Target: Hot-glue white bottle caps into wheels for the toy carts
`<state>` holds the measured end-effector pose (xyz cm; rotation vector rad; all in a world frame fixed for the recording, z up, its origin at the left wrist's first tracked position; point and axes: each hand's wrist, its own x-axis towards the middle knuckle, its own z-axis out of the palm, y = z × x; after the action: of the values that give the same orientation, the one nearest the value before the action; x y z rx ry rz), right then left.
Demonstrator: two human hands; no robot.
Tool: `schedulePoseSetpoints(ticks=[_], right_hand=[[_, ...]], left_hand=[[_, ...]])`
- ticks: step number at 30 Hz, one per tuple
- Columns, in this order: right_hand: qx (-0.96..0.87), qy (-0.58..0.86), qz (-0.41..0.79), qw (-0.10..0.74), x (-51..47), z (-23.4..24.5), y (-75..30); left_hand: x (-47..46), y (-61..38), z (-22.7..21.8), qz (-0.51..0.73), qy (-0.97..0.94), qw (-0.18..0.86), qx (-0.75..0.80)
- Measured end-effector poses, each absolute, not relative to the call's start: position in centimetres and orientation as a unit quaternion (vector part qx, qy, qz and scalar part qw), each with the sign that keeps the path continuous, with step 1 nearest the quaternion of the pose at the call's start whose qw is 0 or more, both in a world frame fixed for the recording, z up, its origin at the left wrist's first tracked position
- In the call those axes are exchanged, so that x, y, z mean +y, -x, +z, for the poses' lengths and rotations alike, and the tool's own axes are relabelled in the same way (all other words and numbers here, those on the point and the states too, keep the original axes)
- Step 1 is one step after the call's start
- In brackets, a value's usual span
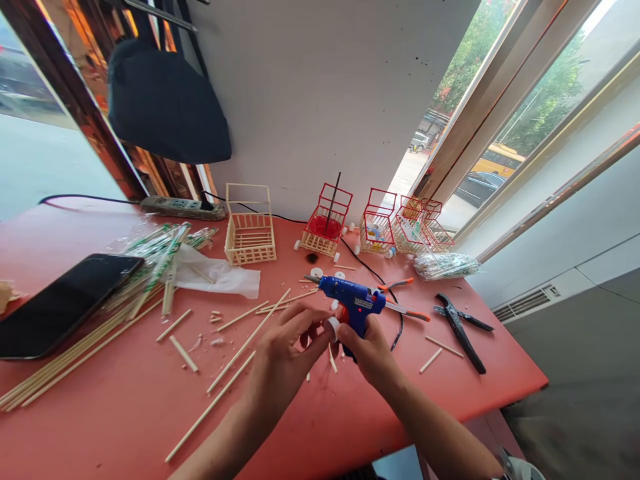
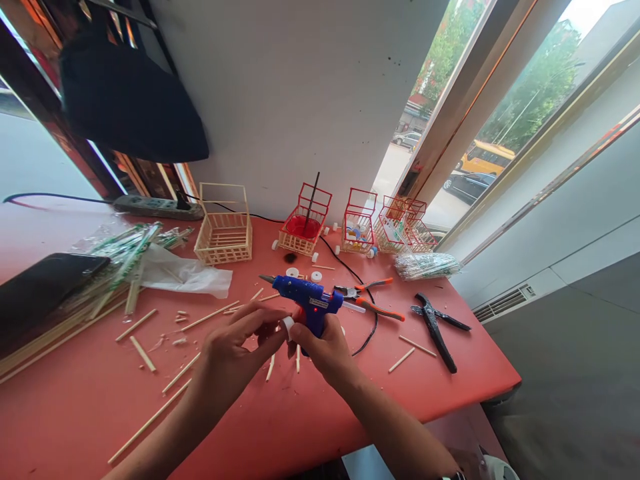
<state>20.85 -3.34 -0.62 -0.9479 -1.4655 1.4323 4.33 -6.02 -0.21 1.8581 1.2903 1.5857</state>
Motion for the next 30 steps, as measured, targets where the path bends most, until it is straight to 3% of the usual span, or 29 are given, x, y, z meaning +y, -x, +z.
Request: schedulePoseSetpoints(ticks=[9, 18, 23, 30], right_hand=[[-0.552, 0.421, 0.563, 0.448, -4.3, 0.5, -20.2], [-0.548, 0.414, 0.570, 0.451, -4.7, 0.6, -20.0], [-0.547, 0.405, 0.575, 0.454, -4.8, 0.6, -19.9], [-0.530, 0.384, 0.601, 0.459, -3.5, -1.8, -21.1]], left_hand=[[-6.5, -5.3, -1.1, 0.535, -0.715, -0.015, 0.449], [-6.6, -6.0, -1.4, 0.554, -0.711, -0.021, 0.431], [-6.6, -6.0, -1.6, 0.560, -0.710, 0.021, 0.426], [-5.7, -4.7, -1.5, 0.530, -0.700, 0.195, 0.436]])
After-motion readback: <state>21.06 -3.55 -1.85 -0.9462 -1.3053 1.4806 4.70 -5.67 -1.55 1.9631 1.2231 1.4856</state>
